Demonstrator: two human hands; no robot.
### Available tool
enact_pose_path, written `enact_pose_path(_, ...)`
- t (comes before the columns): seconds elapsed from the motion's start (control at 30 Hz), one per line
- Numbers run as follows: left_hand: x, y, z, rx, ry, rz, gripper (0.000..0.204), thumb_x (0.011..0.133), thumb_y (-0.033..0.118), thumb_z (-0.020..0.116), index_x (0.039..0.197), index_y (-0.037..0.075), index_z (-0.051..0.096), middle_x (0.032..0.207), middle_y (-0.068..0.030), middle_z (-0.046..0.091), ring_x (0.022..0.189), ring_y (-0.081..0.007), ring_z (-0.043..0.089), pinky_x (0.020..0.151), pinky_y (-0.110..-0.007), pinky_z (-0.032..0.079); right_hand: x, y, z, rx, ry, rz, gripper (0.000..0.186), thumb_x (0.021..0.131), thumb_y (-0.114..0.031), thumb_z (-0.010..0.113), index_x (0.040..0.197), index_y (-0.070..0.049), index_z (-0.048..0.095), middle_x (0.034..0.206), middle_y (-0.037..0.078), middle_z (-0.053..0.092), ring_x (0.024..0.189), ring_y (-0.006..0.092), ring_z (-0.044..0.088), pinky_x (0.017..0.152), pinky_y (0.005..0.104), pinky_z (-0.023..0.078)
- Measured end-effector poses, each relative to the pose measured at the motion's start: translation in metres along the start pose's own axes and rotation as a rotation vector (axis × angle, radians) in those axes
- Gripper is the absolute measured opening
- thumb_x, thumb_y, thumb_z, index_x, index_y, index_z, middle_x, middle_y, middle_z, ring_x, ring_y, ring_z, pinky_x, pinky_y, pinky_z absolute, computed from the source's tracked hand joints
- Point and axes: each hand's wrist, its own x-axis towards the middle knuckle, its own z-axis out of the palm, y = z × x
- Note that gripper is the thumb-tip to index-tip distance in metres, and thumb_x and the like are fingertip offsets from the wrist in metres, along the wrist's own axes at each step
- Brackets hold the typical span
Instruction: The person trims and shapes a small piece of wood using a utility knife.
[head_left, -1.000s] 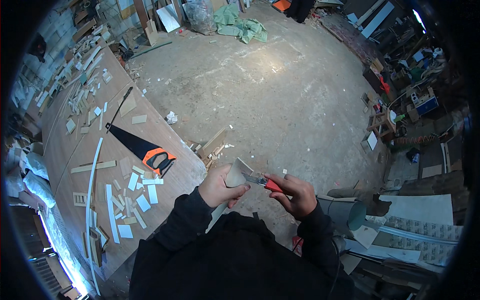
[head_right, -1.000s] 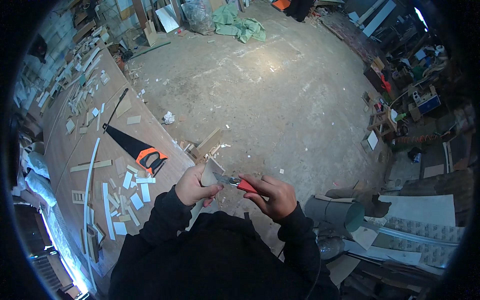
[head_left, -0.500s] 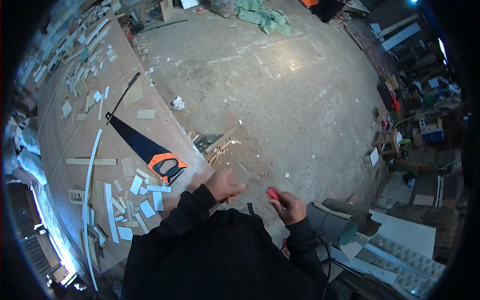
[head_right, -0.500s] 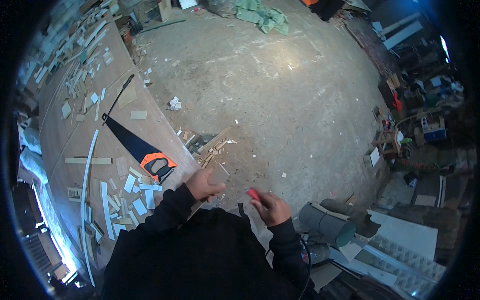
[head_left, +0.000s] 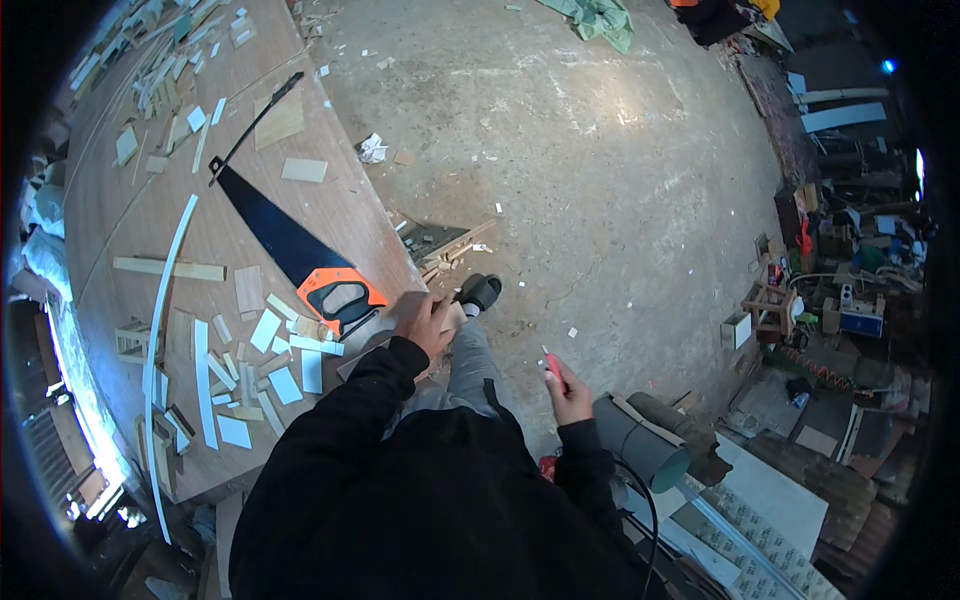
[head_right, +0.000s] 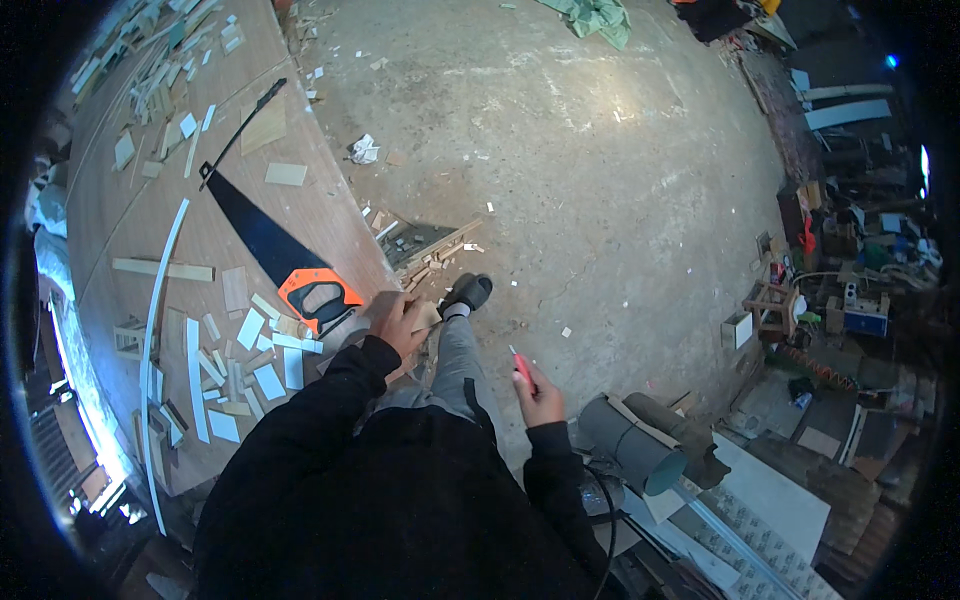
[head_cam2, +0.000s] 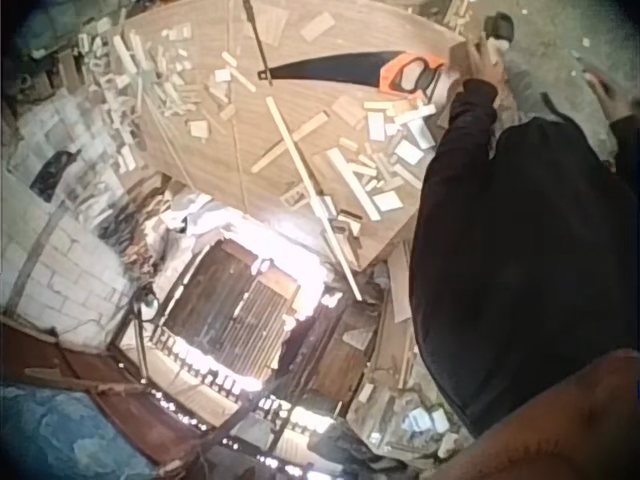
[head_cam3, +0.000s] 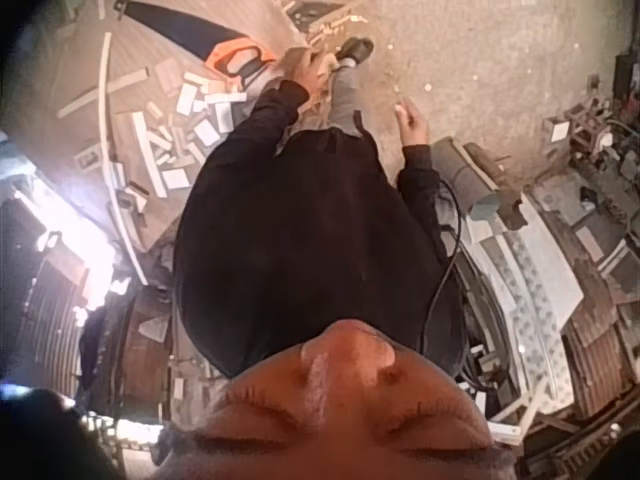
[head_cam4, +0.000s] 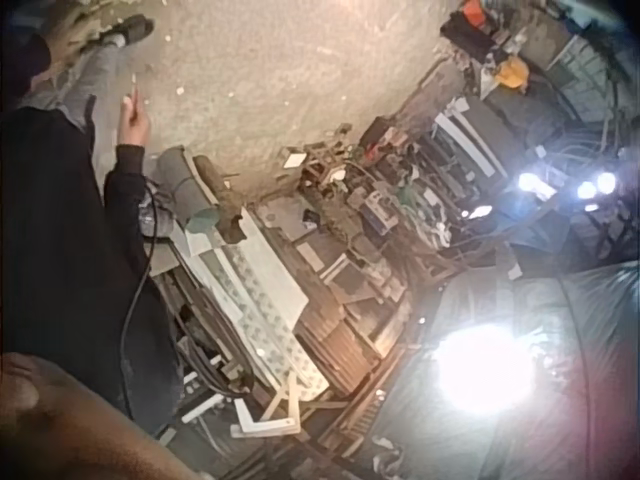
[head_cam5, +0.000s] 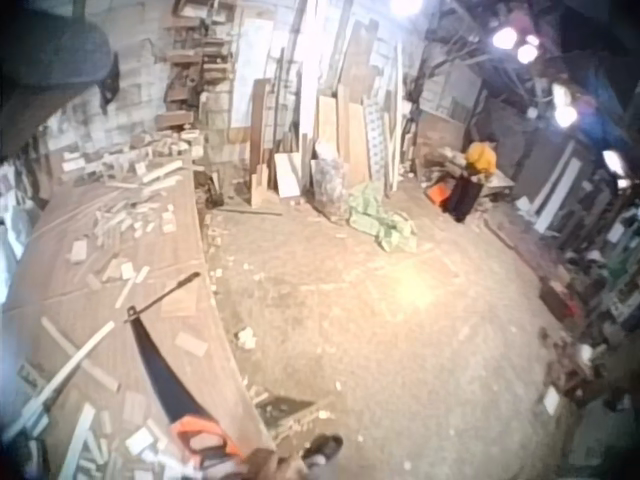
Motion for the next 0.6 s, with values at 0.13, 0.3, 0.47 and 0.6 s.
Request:
enact_pose_path(0.13, -0.005, -0.003, 0.006, 0.182, 0.094, 0.208, 0.067, 0.077, 0.028, 0.077, 0.136, 0.008, 0.053, 0.116, -0.0105, 0.054, 0.109, -0.0325, 0.054, 0.092, -0.045, 0.046, 0.021, 0.005, 0.039, 0.024, -0.227, 0.021, 0.044, 0.102, -0.019, 0.054, 0.144, -0.009, 0.049, 0.087, 0.003, 0.064, 0.072, 0.0101, 0.060, 0.068, 0.0272, 0.050)
enact_pose_path(0.3, -0.009, -0.005, -0.001, 0.065, 0.142, 0.199, 0.054, 0.079, 0.028, 0.074, 0.127, 0.007, 0.058, 0.113, -0.0110, 0.055, 0.107, -0.0324, 0.054, 0.092, -0.045, 0.045, 0.037, -0.014, 0.072, -0.204, -0.328, -0.067, 0.057, 0.102, -0.011, 0.047, 0.155, -0.022, 0.028, 0.086, 0.011, 0.066, 0.061, 0.0165, 0.061, 0.062, 0.0318, 0.052)
enact_pose_path(0.47, -0.010, -0.010, 0.003, 0.004, 0.179, 0.187, 0.042, 0.081, 0.028, 0.072, 0.115, 0.007, 0.061, 0.111, -0.0119, 0.056, 0.108, -0.0324, 0.054, 0.091, -0.045, 0.045, 0.045, -0.019, 0.090, -0.326, -0.385, -0.059, 0.060, 0.096, -0.005, 0.049, 0.153, -0.018, 0.032, 0.110, 0.016, 0.070, 0.077, 0.0249, 0.069, 0.073, 0.0365, 0.055)
enact_pose_path(0.6, -0.010, -0.005, -0.001, -0.009, 0.193, 0.157, 0.040, 0.081, 0.028, 0.072, 0.112, 0.006, 0.061, 0.111, -0.0128, 0.057, 0.107, -0.0325, 0.055, 0.091, -0.045, 0.045, 0.049, -0.020, 0.096, -0.377, -0.416, -0.141, 0.061, 0.094, -0.004, 0.051, 0.151, -0.017, 0.034, 0.111, 0.019, 0.069, 0.081, 0.0319, 0.069, 0.075, 0.0402, 0.055)
